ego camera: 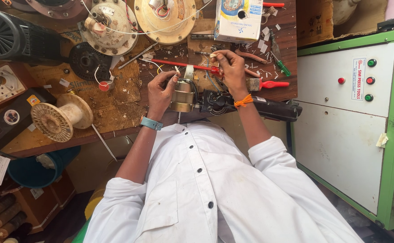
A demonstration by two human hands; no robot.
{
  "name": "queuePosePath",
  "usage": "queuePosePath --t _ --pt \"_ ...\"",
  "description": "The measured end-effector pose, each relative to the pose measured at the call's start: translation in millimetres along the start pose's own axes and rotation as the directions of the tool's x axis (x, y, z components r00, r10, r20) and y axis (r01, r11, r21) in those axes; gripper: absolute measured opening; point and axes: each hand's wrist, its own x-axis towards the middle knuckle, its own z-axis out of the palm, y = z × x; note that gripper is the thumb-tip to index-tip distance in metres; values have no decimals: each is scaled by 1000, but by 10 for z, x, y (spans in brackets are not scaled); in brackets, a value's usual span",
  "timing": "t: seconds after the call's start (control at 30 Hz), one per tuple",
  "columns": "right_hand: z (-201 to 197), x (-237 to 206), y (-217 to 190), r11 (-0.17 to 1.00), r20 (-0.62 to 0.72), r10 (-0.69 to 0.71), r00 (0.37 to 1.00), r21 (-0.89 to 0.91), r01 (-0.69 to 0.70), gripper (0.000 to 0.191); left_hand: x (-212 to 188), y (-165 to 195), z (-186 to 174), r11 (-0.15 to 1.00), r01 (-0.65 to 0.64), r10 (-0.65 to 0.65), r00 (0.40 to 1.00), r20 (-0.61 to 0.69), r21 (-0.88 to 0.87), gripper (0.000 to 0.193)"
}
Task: The person works at a cluttered workbench, handling a small motor and its wiring. They connect wires, use pliers to cut and strip, and wrap connections with yellow electrical tape. The person also wipes the motor with a cloth and retrieves a power cord from a shelf before continuing to secure the wiring.
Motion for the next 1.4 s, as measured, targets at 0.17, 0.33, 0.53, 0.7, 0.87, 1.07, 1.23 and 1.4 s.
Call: queuePosePath --t 0.17,0.33,0.53,0.7,0.87,1.07,1.23,1.4 --pt "32 361 -74 699 -35 -258 965 -696 162 30 29 44 -24 1000 -27 27 1000 -7 4 17" --pt "-94 473 -174 492 136 -288 948 -828 269 22 47 84 -38 999 8 -5 998 -55 54 17" --pt "-235 407 -197 456 202 -28 979 -869 193 17 26 53 -68 999 -30 33 994 -103 24 16" --pt "-293 364 -172 394 227 -118 967 -883 256 12 -4 -11 -123 997 72 -73 990 -118 -16 16" --pt "0 452 -121 282 185 -194 964 -930 235 14 -2 -24 -75 994 95 -99 992 -78 -52 16" --pt "200 531 -153 322 96 -191 977 -934 154 20 0 26 -79 993 -116 118 991 -67 35 15" --pt "49 387 -142 848 -113 428 896 392 -356 13 -48 31 -99 991 129 -127 988 -84 25 17" --pt "-76 103 -108 687 -57 383 922 685 -243 13 -46 30 -40 1000 3 -3 996 -84 7 16"
